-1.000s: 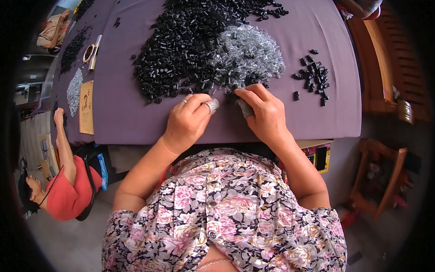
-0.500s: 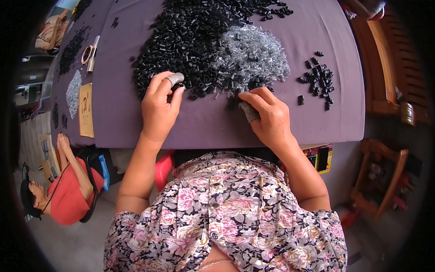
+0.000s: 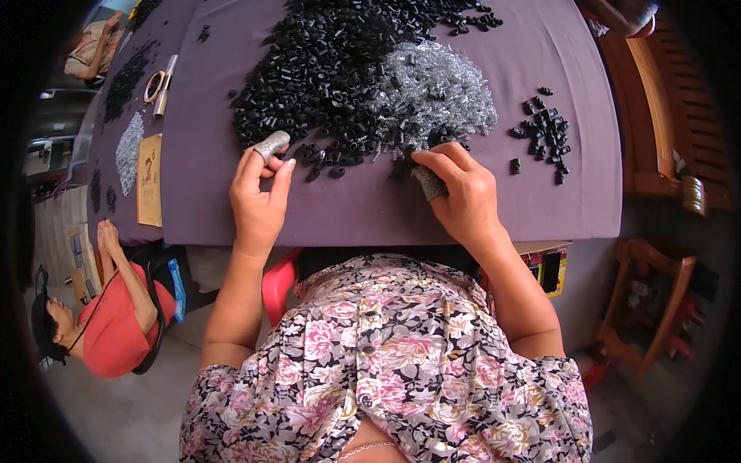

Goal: The person assembles cord locks by picking up plastic components and metal springs from piles on a table and fitting them together by hand.

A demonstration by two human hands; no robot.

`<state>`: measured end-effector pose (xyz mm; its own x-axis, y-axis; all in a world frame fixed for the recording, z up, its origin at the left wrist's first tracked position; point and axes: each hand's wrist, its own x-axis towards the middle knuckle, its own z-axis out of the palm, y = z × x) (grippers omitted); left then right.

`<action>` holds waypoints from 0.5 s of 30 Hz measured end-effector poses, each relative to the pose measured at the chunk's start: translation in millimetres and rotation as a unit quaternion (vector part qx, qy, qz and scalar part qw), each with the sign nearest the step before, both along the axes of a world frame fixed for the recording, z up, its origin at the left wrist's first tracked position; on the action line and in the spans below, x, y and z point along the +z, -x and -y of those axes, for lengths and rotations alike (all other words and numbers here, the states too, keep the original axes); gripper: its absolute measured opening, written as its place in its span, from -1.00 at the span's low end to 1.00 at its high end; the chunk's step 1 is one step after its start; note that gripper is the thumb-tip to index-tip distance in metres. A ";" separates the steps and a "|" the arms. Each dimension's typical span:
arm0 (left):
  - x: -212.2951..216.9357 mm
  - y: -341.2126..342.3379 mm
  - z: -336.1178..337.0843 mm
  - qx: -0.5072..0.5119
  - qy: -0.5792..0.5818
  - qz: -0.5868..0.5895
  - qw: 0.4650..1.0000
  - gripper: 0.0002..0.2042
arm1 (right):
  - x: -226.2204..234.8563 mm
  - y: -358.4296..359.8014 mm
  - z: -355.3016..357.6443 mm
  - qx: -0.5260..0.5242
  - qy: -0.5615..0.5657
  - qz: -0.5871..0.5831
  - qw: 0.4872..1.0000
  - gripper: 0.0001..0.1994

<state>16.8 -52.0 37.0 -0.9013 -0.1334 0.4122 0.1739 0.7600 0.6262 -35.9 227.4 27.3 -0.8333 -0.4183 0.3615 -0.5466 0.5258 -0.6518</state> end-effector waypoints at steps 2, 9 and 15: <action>-0.4 -1.9 1.1 -0.013 -0.023 0.036 0.999 -0.74 | -0.9 1.1 0.2 -0.002 -0.001 -0.001 1.000 -0.57; 12.4 21.8 -11.2 -0.073 0.140 -0.019 0.987 -0.90 | -3.8 2.8 -0.5 0.007 0.007 0.001 1.000 -0.59; 22.6 26.0 -10.5 -0.079 0.192 0.063 0.976 -0.88 | -4.9 3.9 0.7 0.004 0.009 -0.005 1.000 -0.58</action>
